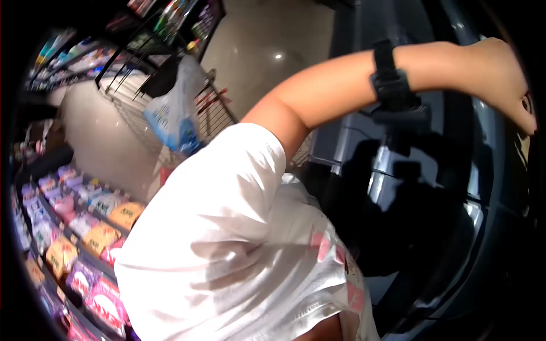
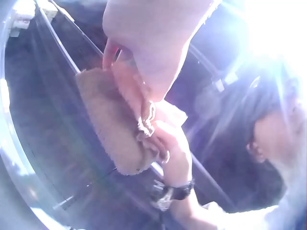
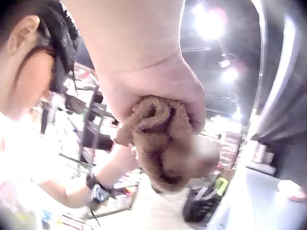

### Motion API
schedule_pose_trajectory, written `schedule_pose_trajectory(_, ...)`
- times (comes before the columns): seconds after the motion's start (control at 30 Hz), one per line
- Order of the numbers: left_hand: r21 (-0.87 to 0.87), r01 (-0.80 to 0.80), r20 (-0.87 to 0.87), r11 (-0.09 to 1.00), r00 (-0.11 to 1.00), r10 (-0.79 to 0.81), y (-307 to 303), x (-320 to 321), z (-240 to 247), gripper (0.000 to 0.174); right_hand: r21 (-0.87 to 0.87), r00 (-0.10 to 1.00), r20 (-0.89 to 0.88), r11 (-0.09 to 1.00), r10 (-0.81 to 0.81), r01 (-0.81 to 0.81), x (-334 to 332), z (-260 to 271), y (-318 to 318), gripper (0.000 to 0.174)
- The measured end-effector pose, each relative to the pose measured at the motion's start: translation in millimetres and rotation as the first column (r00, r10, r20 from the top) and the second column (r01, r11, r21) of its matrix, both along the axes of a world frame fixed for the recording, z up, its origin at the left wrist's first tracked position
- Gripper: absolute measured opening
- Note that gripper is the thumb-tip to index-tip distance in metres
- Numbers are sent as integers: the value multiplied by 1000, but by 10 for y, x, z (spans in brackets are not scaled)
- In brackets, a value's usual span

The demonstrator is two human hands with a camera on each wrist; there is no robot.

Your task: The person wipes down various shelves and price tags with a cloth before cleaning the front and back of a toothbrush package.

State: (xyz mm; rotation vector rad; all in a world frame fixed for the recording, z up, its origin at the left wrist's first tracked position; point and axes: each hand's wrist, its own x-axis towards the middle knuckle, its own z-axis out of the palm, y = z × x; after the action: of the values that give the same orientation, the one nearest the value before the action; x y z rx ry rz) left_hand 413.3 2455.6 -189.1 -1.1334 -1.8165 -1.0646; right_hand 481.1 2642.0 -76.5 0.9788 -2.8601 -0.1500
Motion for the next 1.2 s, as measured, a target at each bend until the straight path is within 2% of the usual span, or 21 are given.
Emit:
schedule_pose_trajectory(0.1,650,10,-19,760,1000,3,-495,576,-471,31,-137,923,363,987,129,-84,421,-175,-919,42)
schedule_pose_trajectory(0.13,646,47,84,762,988,-132,-708,813,-642,26,-167,855,496,983,150,-76,504,-275,-1149,41)
schedule_pose_trajectory(0.23,585,-82,315,807,940,-133,-1314,1286,-1248,20,-155,596,794,988,123,3,498,-748,-1900,40)
schedule_pose_trajectory(0.27,557,-176,492,812,857,-152,-1511,1440,-1435,19,19,669,737,987,93,-158,400,-969,-2178,34)
schedule_pose_trajectory(0.3,485,-272,551,831,833,-49,-1676,1545,-1641,19,-103,647,721,963,246,-251,336,-1274,-2306,38)
schedule_pose_trajectory(0.33,418,-324,623,849,782,-9,-1852,1665,-1871,21,-20,621,731,918,283,-395,272,-1475,-2501,36)
schedule_pose_trajectory(0.37,365,-409,779,836,626,-34,-2051,1810,-2005,25,-18,607,657,814,448,-581,170,-1761,-2687,41)
schedule_pose_trajectory(0.4,229,-543,723,808,651,233,-2217,1863,-2413,33,54,617,633,768,468,-638,176,-2026,-2893,43)
schedule_pose_trajectory(0.47,-256,-772,707,582,261,657,-2477,2268,-3091,51,-52,497,720,752,485,-657,175,-2631,-3235,32)
schedule_pose_trajectory(0.5,-510,-775,584,374,7,812,-2505,2491,-3551,55,-153,439,729,751,525,-643,177,-2987,-3335,30)
schedule_pose_trajectory(0.53,-692,-670,504,269,-182,844,-2474,2766,-3825,63,-189,426,726,752,540,-632,188,-3322,-3388,32)
schedule_pose_trajectory(0.6,-833,-489,470,257,-383,795,-2274,3316,-4460,78,-320,309,822,836,479,-445,204,-4003,-3314,37)
schedule_pose_trajectory(0.63,-819,-411,567,400,-479,670,-2158,3564,-4731,80,-327,335,807,841,486,-431,189,-4410,-3185,37)
schedule_pose_trajectory(0.67,-816,-385,575,430,-476,665,-2057,3796,-4724,67,-327,196,898,895,394,-302,148,-4838,-2996,38)
schedule_pose_trajectory(0.7,-747,-434,662,504,-407,629,-2110,3959,-4834,48,-271,154,936,927,317,-259,239,-4787,-2958,42)
schedule_pose_trajectory(0.73,-776,-552,549,305,-354,757,-2076,4065,-4926,32,-217,32,975,974,219,-60,302,-4821,-2880,40)
schedule_pose_trajectory(0.77,-781,-398,625,482,-497,603,-2133,4026,-5073,30,-120,-106,985,984,134,130,321,-4878,-2854,39)
schedule_pose_trajectory(0.83,-843,-335,530,421,-385,755,-2238,4030,-5146,29,-140,-101,983,981,154,133,265,-5104,-2859,41)
schedule_pose_trajectory(0.9,-825,-376,554,421,-396,732,-2293,3966,-5060,30,-162,97,980,978,176,-134,133,-5182,-3052,39)
schedule_pose_trajectory(0.97,-813,-383,578,439,-432,693,-2343,3939,-5195,26,-229,173,940,920,294,-317,21,-5304,-3298,38)
schedule_pose_trajectory(1.2,-806,-322,592,497,-455,665,-2450,3924,-4996,23,-326,227,869,853,440,-406,61,-5437,-3955,40)
